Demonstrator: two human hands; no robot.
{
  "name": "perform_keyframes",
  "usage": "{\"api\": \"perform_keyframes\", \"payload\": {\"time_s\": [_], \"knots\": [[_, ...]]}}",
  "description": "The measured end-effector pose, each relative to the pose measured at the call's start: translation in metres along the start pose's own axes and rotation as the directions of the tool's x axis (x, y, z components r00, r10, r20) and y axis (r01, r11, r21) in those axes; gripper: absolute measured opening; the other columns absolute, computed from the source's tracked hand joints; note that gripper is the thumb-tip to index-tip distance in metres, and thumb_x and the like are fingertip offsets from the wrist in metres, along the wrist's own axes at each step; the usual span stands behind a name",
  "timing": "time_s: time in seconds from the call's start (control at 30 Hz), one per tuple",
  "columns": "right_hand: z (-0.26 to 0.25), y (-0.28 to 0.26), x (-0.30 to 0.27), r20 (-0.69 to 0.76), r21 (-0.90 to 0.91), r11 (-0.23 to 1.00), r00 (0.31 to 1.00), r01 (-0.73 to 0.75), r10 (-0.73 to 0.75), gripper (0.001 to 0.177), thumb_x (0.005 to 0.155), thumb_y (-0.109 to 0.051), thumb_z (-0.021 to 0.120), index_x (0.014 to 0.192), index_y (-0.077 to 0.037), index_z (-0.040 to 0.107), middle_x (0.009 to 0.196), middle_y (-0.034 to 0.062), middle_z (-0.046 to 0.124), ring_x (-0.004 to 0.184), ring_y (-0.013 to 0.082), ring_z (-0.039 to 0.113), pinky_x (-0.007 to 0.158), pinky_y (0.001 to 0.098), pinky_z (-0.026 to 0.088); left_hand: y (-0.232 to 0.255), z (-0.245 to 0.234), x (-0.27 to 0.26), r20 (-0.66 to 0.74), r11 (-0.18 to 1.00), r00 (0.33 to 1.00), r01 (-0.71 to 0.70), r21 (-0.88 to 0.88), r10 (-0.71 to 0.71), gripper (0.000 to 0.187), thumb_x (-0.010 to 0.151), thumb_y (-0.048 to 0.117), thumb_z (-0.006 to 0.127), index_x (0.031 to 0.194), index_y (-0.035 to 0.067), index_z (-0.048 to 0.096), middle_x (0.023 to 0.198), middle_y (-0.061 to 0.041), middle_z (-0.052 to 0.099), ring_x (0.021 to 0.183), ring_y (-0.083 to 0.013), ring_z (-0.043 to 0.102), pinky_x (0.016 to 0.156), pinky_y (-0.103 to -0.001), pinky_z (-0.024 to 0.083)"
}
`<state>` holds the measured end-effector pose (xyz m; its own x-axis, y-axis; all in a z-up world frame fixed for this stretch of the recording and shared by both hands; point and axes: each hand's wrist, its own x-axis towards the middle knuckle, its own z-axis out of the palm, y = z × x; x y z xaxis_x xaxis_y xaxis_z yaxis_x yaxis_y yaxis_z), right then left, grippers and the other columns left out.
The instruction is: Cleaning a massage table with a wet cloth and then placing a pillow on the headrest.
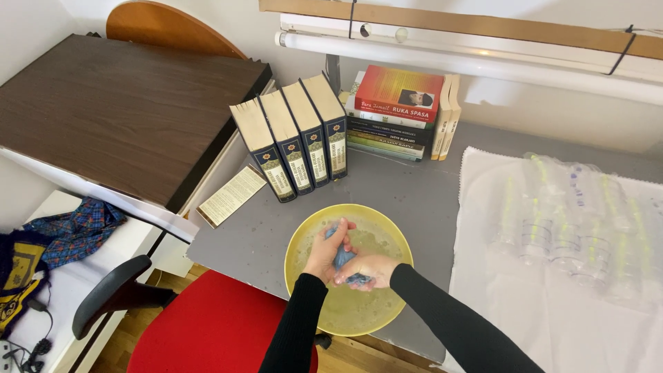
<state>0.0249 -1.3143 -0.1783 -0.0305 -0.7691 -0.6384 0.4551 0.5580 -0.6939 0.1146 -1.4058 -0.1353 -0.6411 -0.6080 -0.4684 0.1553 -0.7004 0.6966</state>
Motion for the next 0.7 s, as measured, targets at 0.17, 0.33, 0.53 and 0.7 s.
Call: {"api": "perform_keyframes", "payload": {"time_s": [0.17,0.33,0.53,0.7], "knots": [[-0.011,0.020,0.034,-0.172,-0.286,0.958,0.981,0.037,-0.089,0.043,0.060,-0.009,0.098,0.084,-0.011,0.062,0.062,0.0125,0.071,0.038,0.0190,0.056,0.026,0.0204,0.032,-0.013,-0.011,0.024,-0.141,0.998,0.990,0.007,0.067,0.002,0.050,0.094,0.047,0.076,0.085,-0.002,0.068,0.055,-0.005,0.044,0.039,-0.0148,0.050,0.044,-0.031,0.056],[-0.021,0.047,0.071,-0.203,-0.450,0.874,0.931,0.186,-0.303,0.039,0.055,-0.018,0.098,0.073,-0.013,0.064,0.056,0.0083,0.062,0.044,0.0225,0.059,0.037,0.0274,0.040,-0.021,-0.016,0.036,-0.228,0.997,0.974,0.005,0.071,0.011,0.055,0.096,0.053,0.070,0.073,0.004,0.060,0.050,-0.005,0.040,0.035,-0.0173,0.046,0.036,-0.031,0.049],[0.002,0.041,0.048,-0.243,-0.687,0.689,0.822,0.229,-0.516,0.042,0.063,-0.038,0.090,0.073,-0.016,0.055,0.070,0.0079,0.066,0.077,0.0306,0.073,0.068,0.0308,0.053,-0.022,-0.018,0.039,-0.286,0.997,0.958,0.000,0.080,0.023,0.058,0.101,0.055,0.058,0.068,0.008,0.052,0.049,-0.003,0.035,0.032,-0.0179,0.042,0.033,-0.033,0.044],[0.015,0.035,0.037,-0.263,-0.777,0.612,0.808,0.147,-0.528,0.037,0.071,-0.039,0.084,0.076,-0.016,0.056,0.073,0.0069,0.069,0.083,0.0298,0.075,0.074,0.0321,0.056,-0.023,-0.019,0.037,-0.311,1.000,0.950,0.014,0.027,-0.005,0.057,0.103,0.053,0.052,0.065,0.011,0.049,0.048,-0.002,0.032,0.032,-0.0180,0.038,0.033,-0.033,0.039]]}}
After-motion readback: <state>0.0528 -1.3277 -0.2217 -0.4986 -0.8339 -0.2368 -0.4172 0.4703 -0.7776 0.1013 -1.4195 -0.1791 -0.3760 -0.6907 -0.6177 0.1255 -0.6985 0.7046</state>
